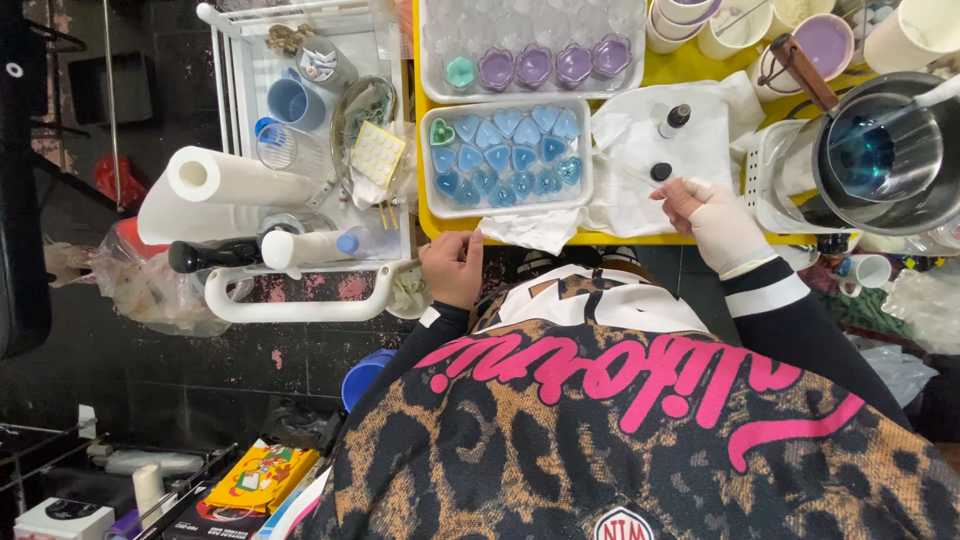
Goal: Preparing blue scented wax and pouring it into heart-shaped molds.
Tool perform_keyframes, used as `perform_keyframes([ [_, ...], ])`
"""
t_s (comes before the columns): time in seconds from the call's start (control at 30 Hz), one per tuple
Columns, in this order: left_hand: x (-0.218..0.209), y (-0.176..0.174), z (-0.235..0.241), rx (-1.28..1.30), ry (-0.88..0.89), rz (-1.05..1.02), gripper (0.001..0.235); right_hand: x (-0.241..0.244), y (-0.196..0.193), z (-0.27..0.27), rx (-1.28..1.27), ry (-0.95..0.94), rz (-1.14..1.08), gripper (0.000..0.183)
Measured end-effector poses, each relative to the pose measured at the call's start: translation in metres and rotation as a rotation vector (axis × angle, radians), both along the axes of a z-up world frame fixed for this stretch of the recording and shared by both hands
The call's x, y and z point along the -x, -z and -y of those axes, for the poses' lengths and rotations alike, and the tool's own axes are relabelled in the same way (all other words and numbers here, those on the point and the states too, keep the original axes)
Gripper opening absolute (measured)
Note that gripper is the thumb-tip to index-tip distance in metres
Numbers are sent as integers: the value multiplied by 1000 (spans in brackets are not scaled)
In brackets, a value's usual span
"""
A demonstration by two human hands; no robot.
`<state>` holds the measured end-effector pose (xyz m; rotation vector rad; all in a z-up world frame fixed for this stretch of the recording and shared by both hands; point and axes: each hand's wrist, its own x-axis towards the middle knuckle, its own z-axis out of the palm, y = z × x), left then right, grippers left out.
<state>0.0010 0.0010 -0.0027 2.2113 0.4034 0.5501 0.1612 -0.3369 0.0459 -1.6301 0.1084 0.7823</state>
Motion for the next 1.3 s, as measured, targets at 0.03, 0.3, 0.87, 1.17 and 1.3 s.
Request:
perform_keyframes([
  [0.03, 0, 0, 0, -1, 2, 0, 18, 1, -2, 1, -1, 2, 0, 39],
  [0.3, 0, -3, 0, -8, 4, -7, 19, 9, 6, 14, 58, 7, 200, 34],
  [0.87, -18, -28, 16, 105, 64, 48, 17, 48, -51, -2, -476, 128, 25, 23],
  [1.17, -51, -63, 50, 288, 290, 97, 9, 52, -79, 16, -191, 77, 231, 31],
  [1.3, -77, -107, 80, 257, 556, 111, 10, 47, -78, 11, -196, -13, 117, 32],
])
